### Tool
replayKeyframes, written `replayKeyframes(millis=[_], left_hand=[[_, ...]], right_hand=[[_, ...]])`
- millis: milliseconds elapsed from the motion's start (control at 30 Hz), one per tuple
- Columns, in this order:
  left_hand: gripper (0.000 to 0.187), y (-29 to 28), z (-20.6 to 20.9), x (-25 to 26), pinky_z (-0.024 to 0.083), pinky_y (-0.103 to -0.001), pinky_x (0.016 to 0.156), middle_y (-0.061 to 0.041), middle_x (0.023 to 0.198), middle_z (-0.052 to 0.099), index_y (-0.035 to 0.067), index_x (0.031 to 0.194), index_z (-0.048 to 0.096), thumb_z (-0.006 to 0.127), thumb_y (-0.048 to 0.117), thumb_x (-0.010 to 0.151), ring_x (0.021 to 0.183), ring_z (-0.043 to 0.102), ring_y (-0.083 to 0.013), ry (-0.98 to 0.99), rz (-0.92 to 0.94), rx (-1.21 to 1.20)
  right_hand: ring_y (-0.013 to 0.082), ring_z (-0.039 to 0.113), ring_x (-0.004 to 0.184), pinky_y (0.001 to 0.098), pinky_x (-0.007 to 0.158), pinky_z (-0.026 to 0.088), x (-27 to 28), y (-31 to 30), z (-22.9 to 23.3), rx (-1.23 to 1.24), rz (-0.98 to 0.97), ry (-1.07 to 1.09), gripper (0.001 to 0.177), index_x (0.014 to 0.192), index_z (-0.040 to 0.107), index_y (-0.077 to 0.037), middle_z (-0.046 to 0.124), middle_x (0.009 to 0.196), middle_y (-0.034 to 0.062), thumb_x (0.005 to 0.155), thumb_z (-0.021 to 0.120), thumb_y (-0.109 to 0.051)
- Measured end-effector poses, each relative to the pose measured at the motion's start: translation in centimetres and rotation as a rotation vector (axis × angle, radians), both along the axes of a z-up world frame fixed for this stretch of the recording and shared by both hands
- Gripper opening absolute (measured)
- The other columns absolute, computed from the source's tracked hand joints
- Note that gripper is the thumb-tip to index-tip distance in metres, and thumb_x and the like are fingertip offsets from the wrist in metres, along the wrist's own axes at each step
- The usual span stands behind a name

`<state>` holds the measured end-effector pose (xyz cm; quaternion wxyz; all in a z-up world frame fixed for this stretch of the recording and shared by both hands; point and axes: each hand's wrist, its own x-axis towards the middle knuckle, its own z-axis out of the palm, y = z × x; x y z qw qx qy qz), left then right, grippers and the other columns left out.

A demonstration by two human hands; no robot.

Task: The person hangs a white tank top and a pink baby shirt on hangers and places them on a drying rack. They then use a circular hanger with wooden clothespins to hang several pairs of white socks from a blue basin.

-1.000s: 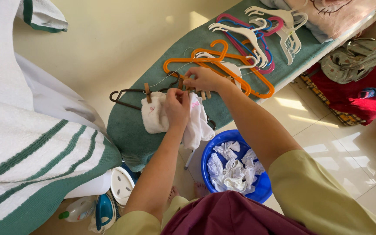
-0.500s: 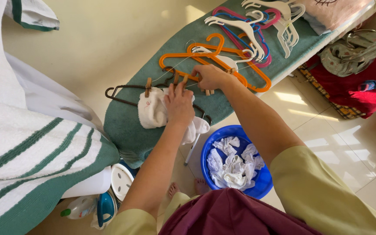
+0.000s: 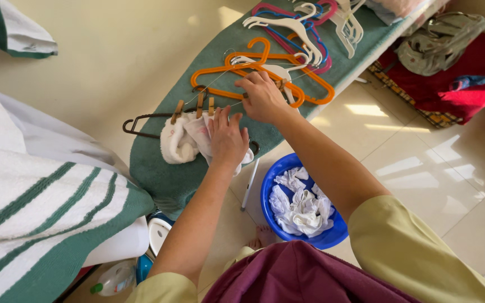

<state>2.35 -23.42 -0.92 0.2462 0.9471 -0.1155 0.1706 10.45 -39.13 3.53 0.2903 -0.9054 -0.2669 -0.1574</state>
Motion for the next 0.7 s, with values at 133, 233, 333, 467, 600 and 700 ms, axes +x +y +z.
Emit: replayKeyframes(millis=[133,233,333,467,600,700], left_hand=[[0.047,-0.8,1.3,-1.1,0.028,-0.062,0.115,-0.022,0.145,0.049,0.003,0.13,0.06,0.072,0.01,0.085,0.141,0.039,-0.0446,-0.077,-0.069,-0.057],[0.045,-1.8,1.6,-2.0,0.035,-0.056,0.117,-0.023,0.144,0.051,0.002,0.131,0.059,0.068,0.005,0.087,0.139,0.043,-0.0454,-0.18,-0.173,-0.175],[0.044,-3.3,1.5,-2.5,0.038,-0.055,0.117,-0.023,0.142,0.051,0.001,0.133,0.057,0.066,0.003,0.09,0.138,0.045,-0.0467,-0.209,-0.279,-0.271],[0.041,-5.7,0.6,-4.0,0.038,-0.054,0.119,-0.021,0.143,0.051,0.003,0.135,0.056,0.064,0.003,0.094,0.139,0.046,-0.0461,-0.213,-0.427,-0.331],[0.041,-8.6,-0.9,-5.4,0.037,-0.054,0.121,-0.019,0.146,0.051,0.005,0.136,0.055,0.061,0.003,0.096,0.142,0.043,-0.0469,-0.201,-0.526,-0.333],[0.041,-10.4,-2.8,-6.6,0.037,-0.052,0.122,-0.016,0.148,0.051,0.006,0.136,0.055,0.058,0.002,0.095,0.145,0.042,-0.045,-0.128,-0.597,-0.297]], right_hand=[[0.0359,0.055,0.115,0.0476,0.102,0.046,-2.8,-0.5,0.6,0.039,-0.089,-0.086,0.037,0.117,0.073,-0.01,0.065,0.12,0.0125,0.08,0.068,-0.004],[0.0357,0.055,0.115,0.0489,0.101,0.046,-5.3,-1.2,0.4,0.054,-0.152,-0.144,0.037,0.113,0.074,-0.01,0.066,0.118,0.0112,0.077,0.069,-0.001],[0.0355,0.055,0.117,0.0478,0.106,0.048,-7.3,-2.7,-0.2,0.094,-0.206,-0.215,0.038,0.113,0.073,-0.011,0.066,0.12,0.0104,0.078,0.069,0.001],[0.0374,0.055,0.119,0.0472,0.101,0.049,-10.9,-5.1,-1.8,0.093,-0.317,-0.189,0.04,0.112,0.073,-0.009,0.066,0.118,0.0103,0.073,0.07,0.001],[0.037,0.056,0.118,0.0473,0.099,0.049,-14.4,-7.4,-3.9,0.085,-0.423,-0.204,0.039,0.113,0.072,-0.008,0.066,0.119,0.0102,0.075,0.071,0.001],[0.0354,0.056,0.118,0.0471,0.101,0.051,-16.9,-9.8,-5.5,0.055,-0.497,-0.128,0.039,0.115,0.072,-0.009,0.066,0.119,0.0083,0.078,0.07,0.001]])
